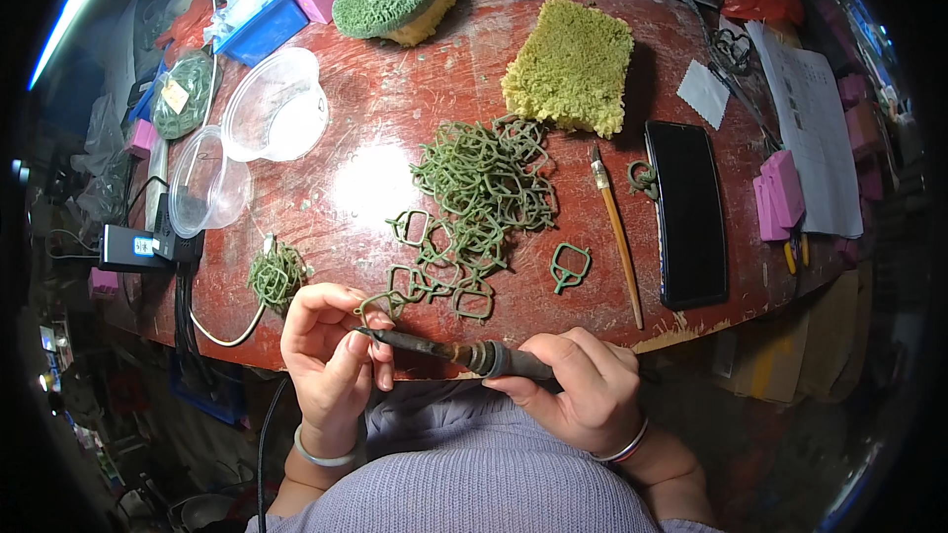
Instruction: Use a thermal joining tool to melt and connect small green plastic frames into chains.
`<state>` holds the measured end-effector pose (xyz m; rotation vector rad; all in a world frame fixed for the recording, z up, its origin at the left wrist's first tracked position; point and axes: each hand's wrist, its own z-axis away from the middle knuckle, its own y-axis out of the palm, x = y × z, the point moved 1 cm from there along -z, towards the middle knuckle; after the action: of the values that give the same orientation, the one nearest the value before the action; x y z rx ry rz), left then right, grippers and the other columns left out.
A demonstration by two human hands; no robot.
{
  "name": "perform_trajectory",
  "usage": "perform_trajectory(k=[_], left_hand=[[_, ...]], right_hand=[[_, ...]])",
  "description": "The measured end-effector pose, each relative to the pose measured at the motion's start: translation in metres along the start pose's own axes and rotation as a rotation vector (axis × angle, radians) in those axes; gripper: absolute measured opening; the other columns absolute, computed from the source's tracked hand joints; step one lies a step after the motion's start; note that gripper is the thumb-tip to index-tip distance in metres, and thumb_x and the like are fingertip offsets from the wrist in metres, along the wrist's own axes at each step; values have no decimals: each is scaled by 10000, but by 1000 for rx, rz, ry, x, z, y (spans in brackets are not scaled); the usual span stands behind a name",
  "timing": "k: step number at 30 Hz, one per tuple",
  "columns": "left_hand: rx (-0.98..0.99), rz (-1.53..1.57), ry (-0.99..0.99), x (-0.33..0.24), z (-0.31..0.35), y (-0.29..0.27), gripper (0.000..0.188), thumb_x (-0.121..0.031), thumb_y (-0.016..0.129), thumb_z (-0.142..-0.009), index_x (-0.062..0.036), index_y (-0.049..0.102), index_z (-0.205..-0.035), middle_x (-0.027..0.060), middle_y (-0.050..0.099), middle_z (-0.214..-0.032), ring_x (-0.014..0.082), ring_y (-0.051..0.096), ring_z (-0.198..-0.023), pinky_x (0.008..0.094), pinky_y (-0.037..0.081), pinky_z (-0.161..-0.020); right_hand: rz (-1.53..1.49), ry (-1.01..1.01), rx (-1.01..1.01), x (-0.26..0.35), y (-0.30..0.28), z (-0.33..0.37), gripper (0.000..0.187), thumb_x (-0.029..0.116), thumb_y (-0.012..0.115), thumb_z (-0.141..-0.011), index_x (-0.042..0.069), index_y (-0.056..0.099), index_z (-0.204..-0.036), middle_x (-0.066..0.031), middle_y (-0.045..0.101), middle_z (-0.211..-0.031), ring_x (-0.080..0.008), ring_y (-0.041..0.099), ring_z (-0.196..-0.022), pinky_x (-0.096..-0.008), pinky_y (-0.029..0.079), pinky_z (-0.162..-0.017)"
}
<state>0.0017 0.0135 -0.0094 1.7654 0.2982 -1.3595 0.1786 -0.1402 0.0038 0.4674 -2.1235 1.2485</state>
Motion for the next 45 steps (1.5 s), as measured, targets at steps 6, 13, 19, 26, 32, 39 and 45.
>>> perform_trajectory(k=[6, 13, 19, 26, 32, 39, 45], left_hand=[[6, 15, 15, 1, 0, 1, 246, 84, 542, -925, 59, 460, -1156, 203, 626, -1024, 177, 656, -830, 276, 599, -591], [-26, -98, 48, 2, 0, 3, 292, 67, 600, -888, 55, 461, -1144, 178, 586, -1031, 152, 637, -781, 250, 576, -559], [4, -118, 93, 4, 3, 3, 336, 131, 599, -868, 59, 452, -1161, 185, 591, -1065, 163, 663, -867, 258, 608, -651], [4, -378, 240, 5, 2, 6, 340, 123, 588, -875, 35, 408, -1150, 191, 588, -1064, 155, 656, -831, 249, 600, -670], [-5, -478, 360, 13, 6, 9, 386, 141, 584, -855, 24, 378, -1160, 210, 568, -1076, 170, 641, -820, 260, 593, -681], [-4, -589, 457, 17, 6, 11, 472, 158, 593, -829, 9, 322, -1185, 225, 561, -1075, 192, 651, -848, 282, 598, -699], [-41, -592, 460, 20, 10, 10, 495, 145, 610, -824, 4, 310, -1192, 232, 571, -1078, 207, 658, -878, 291, 595, -725]], right_hand=[[-2, 0, 1, 1, 0, 0, 323, 277, 793, -822, 11, 619, -880, -54, 595, -689, -178, 603, -548, -296, 468, -459], [8, -11, -1, 0, 1, 0, 323, 282, 793, -822, 16, 618, -877, -51, 594, -689, -183, 598, -543, -300, 466, -457], [15, -14, -9, -1, 2, 2, 333, 299, 791, -822, 17, 621, -875, -50, 593, -685, -183, 595, -538, -301, 462, -449], [37, -38, -16, -3, 2, 4, 345, 306, 801, -808, 18, 623, -875, -44, 586, -684, -179, 587, -531, -297, 455, -442], [29, -34, -18, -4, 2, 4, 345, 307, 803, -805, 20, 624, -873, -43, 585, -684, -177, 585, -525, -294, 453, -439], [16, -33, -26, -4, 1, 5, 338, 303, 804, -803, 23, 626, -868, -40, 587, -682, -179, 588, -523, -294, 453, -439], [33, -39, 2, -4, 1, 5, 339, 299, 803, -805, 21, 624, -878, -44, 583, -681, -183, 589, -525, -296, 458, -445]])
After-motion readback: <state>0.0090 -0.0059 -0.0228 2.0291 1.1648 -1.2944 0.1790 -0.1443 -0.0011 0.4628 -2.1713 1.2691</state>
